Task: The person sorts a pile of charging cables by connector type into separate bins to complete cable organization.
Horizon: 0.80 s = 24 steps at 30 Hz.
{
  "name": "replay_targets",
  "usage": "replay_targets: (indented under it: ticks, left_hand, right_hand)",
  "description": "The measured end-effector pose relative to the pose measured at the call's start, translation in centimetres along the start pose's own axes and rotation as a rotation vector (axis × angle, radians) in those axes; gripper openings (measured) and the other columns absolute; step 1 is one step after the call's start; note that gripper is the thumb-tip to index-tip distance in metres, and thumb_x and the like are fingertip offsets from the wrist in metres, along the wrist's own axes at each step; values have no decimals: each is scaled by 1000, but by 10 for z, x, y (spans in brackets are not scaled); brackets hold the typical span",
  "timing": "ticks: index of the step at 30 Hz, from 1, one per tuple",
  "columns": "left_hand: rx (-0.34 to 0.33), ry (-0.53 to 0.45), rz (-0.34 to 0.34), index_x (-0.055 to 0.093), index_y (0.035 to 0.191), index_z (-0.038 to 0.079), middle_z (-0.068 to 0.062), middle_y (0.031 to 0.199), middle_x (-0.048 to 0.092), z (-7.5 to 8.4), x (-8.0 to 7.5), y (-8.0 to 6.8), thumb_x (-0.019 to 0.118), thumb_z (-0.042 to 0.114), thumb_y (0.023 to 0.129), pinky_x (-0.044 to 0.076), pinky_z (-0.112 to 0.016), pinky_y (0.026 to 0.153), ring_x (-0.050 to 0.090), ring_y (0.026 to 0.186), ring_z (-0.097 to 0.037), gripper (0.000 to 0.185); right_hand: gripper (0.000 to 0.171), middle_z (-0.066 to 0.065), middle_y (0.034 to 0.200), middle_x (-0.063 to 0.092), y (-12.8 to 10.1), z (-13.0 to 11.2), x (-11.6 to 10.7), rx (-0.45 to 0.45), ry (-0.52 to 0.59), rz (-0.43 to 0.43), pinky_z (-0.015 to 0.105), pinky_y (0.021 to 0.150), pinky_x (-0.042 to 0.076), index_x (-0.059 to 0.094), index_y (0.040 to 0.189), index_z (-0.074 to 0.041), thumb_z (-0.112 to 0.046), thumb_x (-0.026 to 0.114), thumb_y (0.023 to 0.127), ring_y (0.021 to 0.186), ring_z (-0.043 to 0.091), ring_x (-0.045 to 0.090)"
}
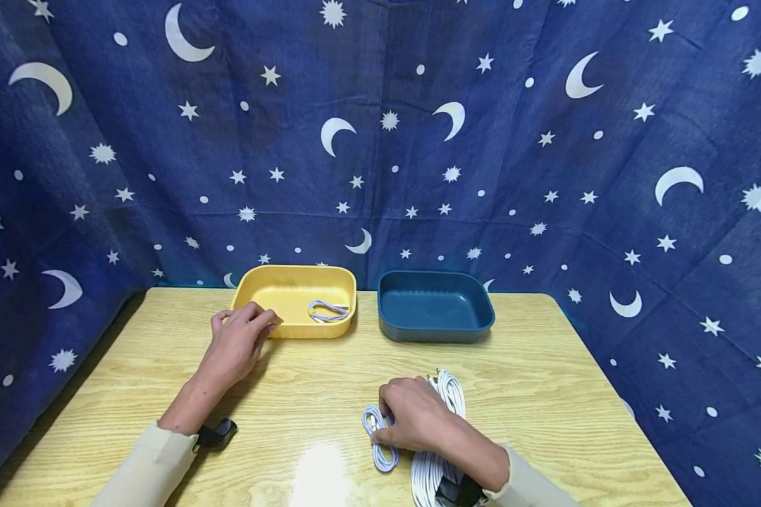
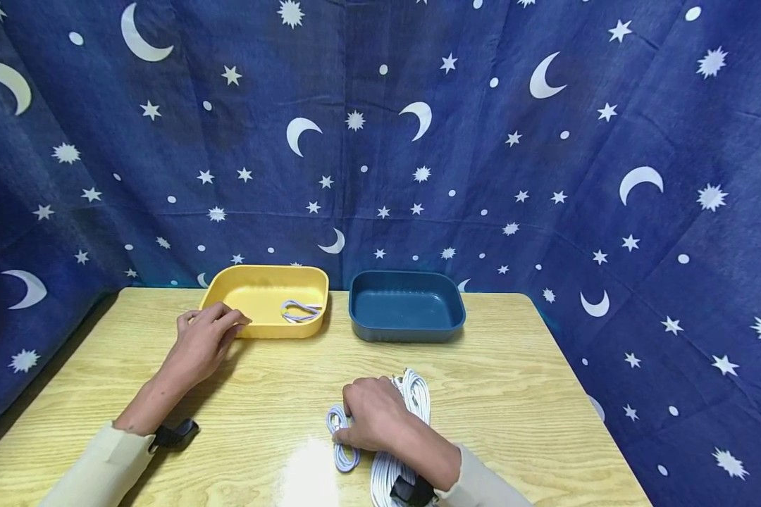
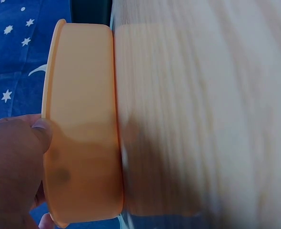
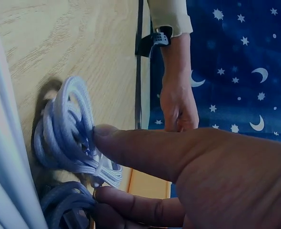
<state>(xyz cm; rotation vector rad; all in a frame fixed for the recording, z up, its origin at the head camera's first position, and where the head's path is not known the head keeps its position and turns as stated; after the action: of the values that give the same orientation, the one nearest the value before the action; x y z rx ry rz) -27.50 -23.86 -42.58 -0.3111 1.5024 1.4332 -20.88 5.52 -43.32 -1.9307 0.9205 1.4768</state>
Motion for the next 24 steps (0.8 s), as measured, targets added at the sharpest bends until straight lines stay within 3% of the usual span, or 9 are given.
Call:
replay_targets:
  ticks: [10,17,24]
  left_hand:
    - [-1,-4,7,73,102,18,-1,94,61,-1,1,0,72,3,99,34,-68,95,64,89,-28,16]
    - [-5,-1,3,72,102,19,-1,94,61,-1,1,0,71,4,100,33,-68,95,63,90,-28,15]
    - [-12,3,-4,73,103,19,-1,95,61,-1,1,1,70,4,100,33,-69,95,63,89,-28,16]
  right_hand:
    - [39,-16,67,50,0,-2,3,9,35,-4,28,66,40,63,74,-22,-39,98,72,59,3,45]
    - [39,-14,68,50,1,-6,4,-42,68,7,26,68,36,60,77,-22,-27,99,73,61,0,42]
    - [39,-18,65,53,2,-6,5,-67,72,7,26,74,38,60,81,-23,-26,98,74,59,-4,44]
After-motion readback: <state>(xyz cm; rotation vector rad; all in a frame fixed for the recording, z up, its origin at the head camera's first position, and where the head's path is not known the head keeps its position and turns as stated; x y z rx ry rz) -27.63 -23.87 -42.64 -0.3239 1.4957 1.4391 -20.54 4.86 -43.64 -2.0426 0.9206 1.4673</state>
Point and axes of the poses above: each hand's wrist, its own y-axis towards the middle knuckle, its own x-axis out of the palm, z = x × y, the point moved 7 cm from there along y, towards the middle knuckle
